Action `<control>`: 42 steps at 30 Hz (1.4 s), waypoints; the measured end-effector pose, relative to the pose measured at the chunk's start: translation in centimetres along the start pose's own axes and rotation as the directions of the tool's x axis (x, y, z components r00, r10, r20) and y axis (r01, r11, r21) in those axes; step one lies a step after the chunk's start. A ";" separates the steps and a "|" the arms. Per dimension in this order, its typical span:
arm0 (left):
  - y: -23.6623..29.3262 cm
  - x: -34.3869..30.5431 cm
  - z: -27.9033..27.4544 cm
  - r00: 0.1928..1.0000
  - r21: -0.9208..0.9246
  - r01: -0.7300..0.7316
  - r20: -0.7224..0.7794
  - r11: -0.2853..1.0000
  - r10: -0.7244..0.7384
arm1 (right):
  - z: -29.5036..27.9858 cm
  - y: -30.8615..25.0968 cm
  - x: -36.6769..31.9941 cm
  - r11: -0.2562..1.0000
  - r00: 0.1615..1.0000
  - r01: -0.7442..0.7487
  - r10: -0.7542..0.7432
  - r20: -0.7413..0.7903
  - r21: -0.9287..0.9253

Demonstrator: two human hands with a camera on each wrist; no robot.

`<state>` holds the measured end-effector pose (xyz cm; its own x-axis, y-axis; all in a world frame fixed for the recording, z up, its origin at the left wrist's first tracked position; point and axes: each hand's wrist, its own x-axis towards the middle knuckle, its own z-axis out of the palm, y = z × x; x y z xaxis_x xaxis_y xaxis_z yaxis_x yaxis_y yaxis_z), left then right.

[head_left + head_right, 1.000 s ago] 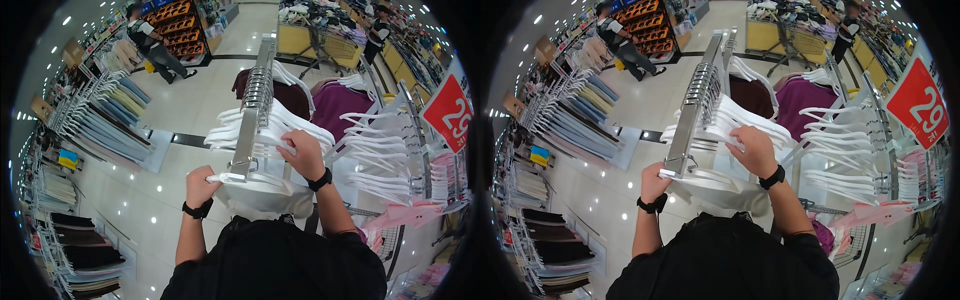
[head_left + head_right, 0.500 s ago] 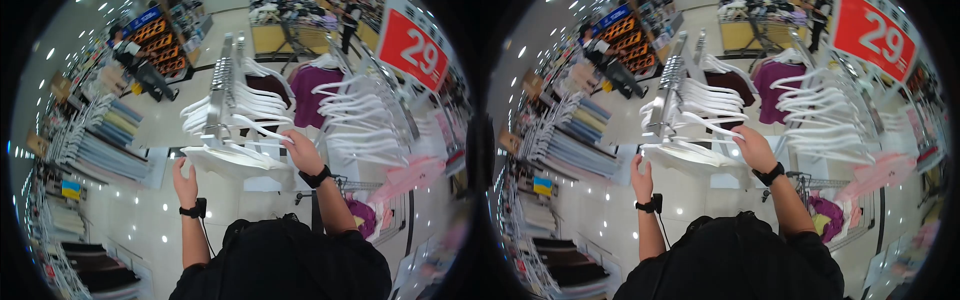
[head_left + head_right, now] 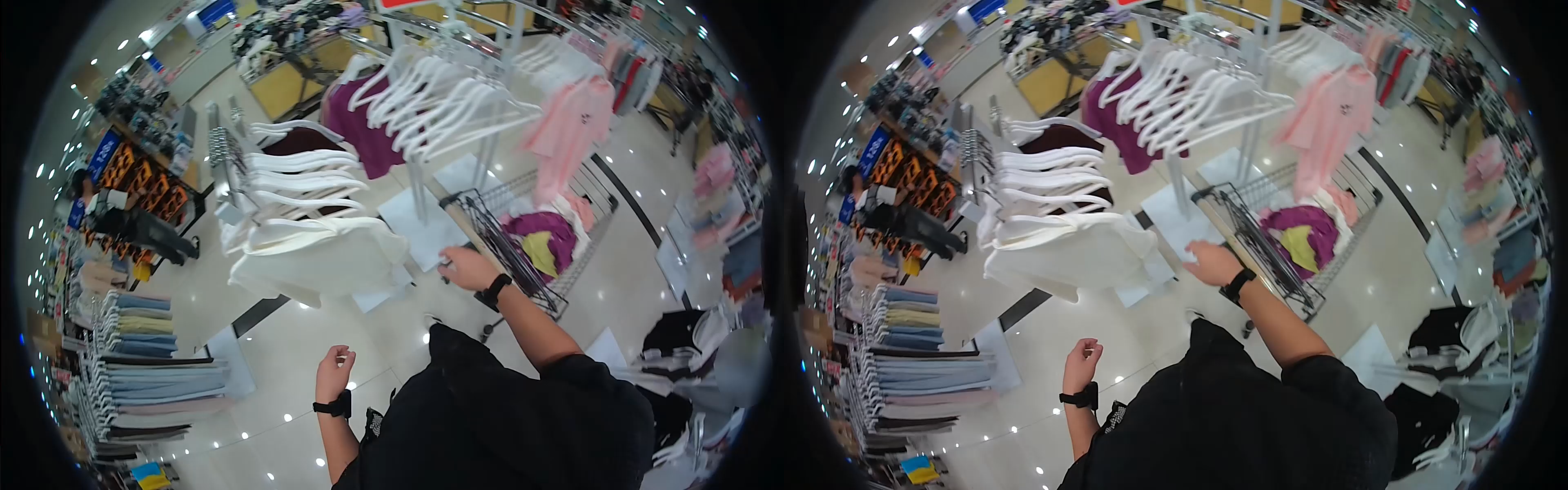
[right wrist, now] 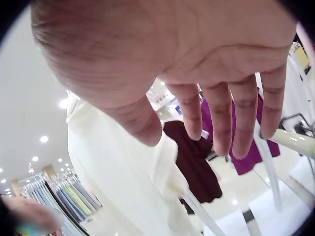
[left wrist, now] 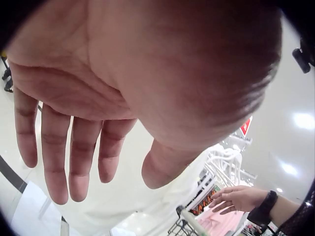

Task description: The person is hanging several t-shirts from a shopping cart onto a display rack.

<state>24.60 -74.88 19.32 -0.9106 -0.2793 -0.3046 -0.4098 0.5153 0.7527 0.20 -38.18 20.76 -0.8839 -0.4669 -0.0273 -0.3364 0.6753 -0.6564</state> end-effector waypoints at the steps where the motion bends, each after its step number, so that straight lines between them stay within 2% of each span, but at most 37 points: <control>1: -0.6 -0.7 1.6 1.000 -0.003 -0.007 0.027 1.000 0.007 | 1.5 1.7 -3.6 0.993 0.978 -0.109 0.116 0.172 -0.046; 2: -0.6 -0.9 1.9 1.000 0.046 -0.009 0.015 0.999 0.009 | 2.2 1.5 -4.8 0.992 0.963 -0.098 0.114 0.246 -0.076; 3: -1.2 -2.0 4.1 0.998 0.089 -0.020 0.060 0.996 0.015 | 3.0 2.3 -9.2 0.983 0.934 -0.141 0.171 0.314 -0.115; 5: -1.0 -2.9 6.1 0.993 0.111 -0.030 0.119 0.993 0.017 | 5.2 3.3 -11.9 0.979 0.915 -0.178 0.203 0.349 -0.104; 7: 0.1 -4.6 9.8 0.933 0.146 -0.129 0.354 0.981 0.070 | 6.8 1.9 -18.1 0.985 0.919 -0.153 0.114 0.376 0.075; 9: 1.1 -5.6 11.2 0.913 0.166 -0.171 0.396 0.971 0.093 | 6.6 0.4 -21.0 0.972 0.905 -0.147 0.059 0.422 0.181; 11: 4.0 -5.9 13.4 0.859 0.152 -0.241 0.493 0.959 0.138 | 6.6 0.6 -23.1 0.974 0.900 -0.178 0.102 0.424 0.143; 14: 9.6 -5.6 19.6 0.779 0.217 -0.407 0.590 0.887 0.213 | 4.7 5.2 -28.6 0.968 0.913 -0.245 0.209 0.349 0.060; 15: 10.2 -5.9 20.1 0.761 0.246 -0.452 0.607 0.858 0.227 | 4.4 5.7 -29.8 0.969 0.913 -0.248 0.232 0.335 0.008; 17: 13.0 -5.8 24.2 0.715 0.215 -0.512 0.643 0.831 0.274 | 2.7 9.6 -33.5 0.951 0.915 -0.309 0.294 0.278 0.011; 19: 15.2 -6.1 25.9 0.660 0.196 -0.569 0.689 0.799 0.301 | 1.6 11.0 -36.1 0.934 0.904 -0.358 0.346 0.251 0.003; 20: 17.6 -6.1 29.9 0.630 0.216 -0.622 0.709 0.752 0.318 | 0.1 14.5 -38.4 0.917 0.897 -0.397 0.383 0.220 0.025; 22: 19.2 -7.3 32.4 0.620 0.232 -0.630 0.725 0.741 0.301 | -1.5 15.9 -40.9 0.878 0.862 -0.476 0.452 0.231 0.058; 23: 21.8 -7.9 36.4 0.612 0.253 -0.649 0.733 0.718 0.295 | -3.9 19.3 -42.7 0.879 0.866 -0.473 0.451 0.216 0.064; 24: 22.5 -8.9 38.2 0.611 0.251 -0.645 0.736 0.722 0.291 | -4.9 19.7 -43.7 0.880 0.861 -0.476 0.465 0.207 -0.001; 25: 23.2 -10.1 41.0 0.568 0.135 -0.661 0.734 0.739 0.374 | -6.0 20.3 -45.0 0.876 0.856 -0.479 0.480 0.193 -0.056; 26: 25.2 -10.3 44.6 0.514 0.039 -0.691 0.728 0.721 0.453 | -9.1 24.2 -46.2 0.843 0.837 -0.534 0.517 0.180 0.062; 27: 26.2 -11.4 45.2 0.528 0.066 -0.653 0.754 0.755 0.391 | -9.1 24.9 -47.1 0.862 0.855 -0.505 0.494 0.157 0.039; 28: 28.0 -12.7 46.9 0.451 -0.023 -0.657 0.789 0.753 0.418 | -9.8 26.7 -47.8 0.869 0.873 -0.487 0.482 0.072 0.090; 29: 30.6 -13.4 49.9 0.365 -0.099 -0.664 0.822 0.741 0.437 | -13.1 28.9 -49.0 0.840 0.839 -0.542 0.539 -0.066 -0.023; 30: 31.6 -13.3 50.5 0.365 -0.099 -0.661 0.824 0.744 0.434 | -14.8 27.9 -49.4 0.833 0.832 -0.554 0.552 -0.052 -0.017; 31: 32.7 -13.3 51.7 0.321 -0.053 -0.701 0.868 0.712 0.380 | -16.2 28.2 -50.2 0.831 0.830 -0.556 0.555 -0.047 -0.014; 32: 34.0 -13.6 53.7 0.295 -0.001 -0.727 0.903 0.686 0.313 | -17.9 29.7 -51.3 0.796 0.788 -0.596 0.606 -0.112 0.110; 33: 34.8 -12.9 54.6 0.293 -0.004 -0.725 0.903 0.689 0.314 | -18.9 29.8 -51.9 0.746 0.723 -0.623 0.664 -0.189 0.234; 34: 35.4 -11.9 55.6 0.310 -0.013 -0.713 0.891 0.701 0.332 | -19.6 29.8 -52.6 0.727 0.707 -0.581 0.674 -0.215 0.366; 35: 35.9 -11.2 56.6 0.345 0.003 -0.691 0.880 0.723 0.327 | -19.8 31.4 -53.1 0.727 0.722 -0.577 0.667 -0.183 0.371; 37: 36.7 -9.8 57.8 0.364 -0.018 -0.703 0.850 0.711 0.381 | -19.3 33.0 -55.1 0.711 0.687 -0.607 0.694 -0.215 0.355; 39: 37.1 -6.1 60.0 0.414 -0.225 -0.614 0.724 0.757 0.552 | -18.6 34.2 -56.6 0.683 0.667 -0.652 0.723 -0.180 0.329; 41: 36.5 -0.5 63.2 0.623 -0.275 -0.275 0.679 0.921 0.389 | -18.0 35.0 -57.6 0.597 0.593 -0.761 0.799 -0.103 0.254; 42: 35.4 3.3 64.8 0.737 -0.267 -0.187 0.599 0.945 0.314 | -17.8 35.8 -58.0 0.573 0.583 -0.761 0.810 -0.068 0.305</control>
<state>3.66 -5.05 7.20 -0.8315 0.4415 -0.3372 -0.2032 0.3232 0.9243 33.65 23.24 12.28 -0.8099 0.3131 -0.4961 0.5783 0.5684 -0.5852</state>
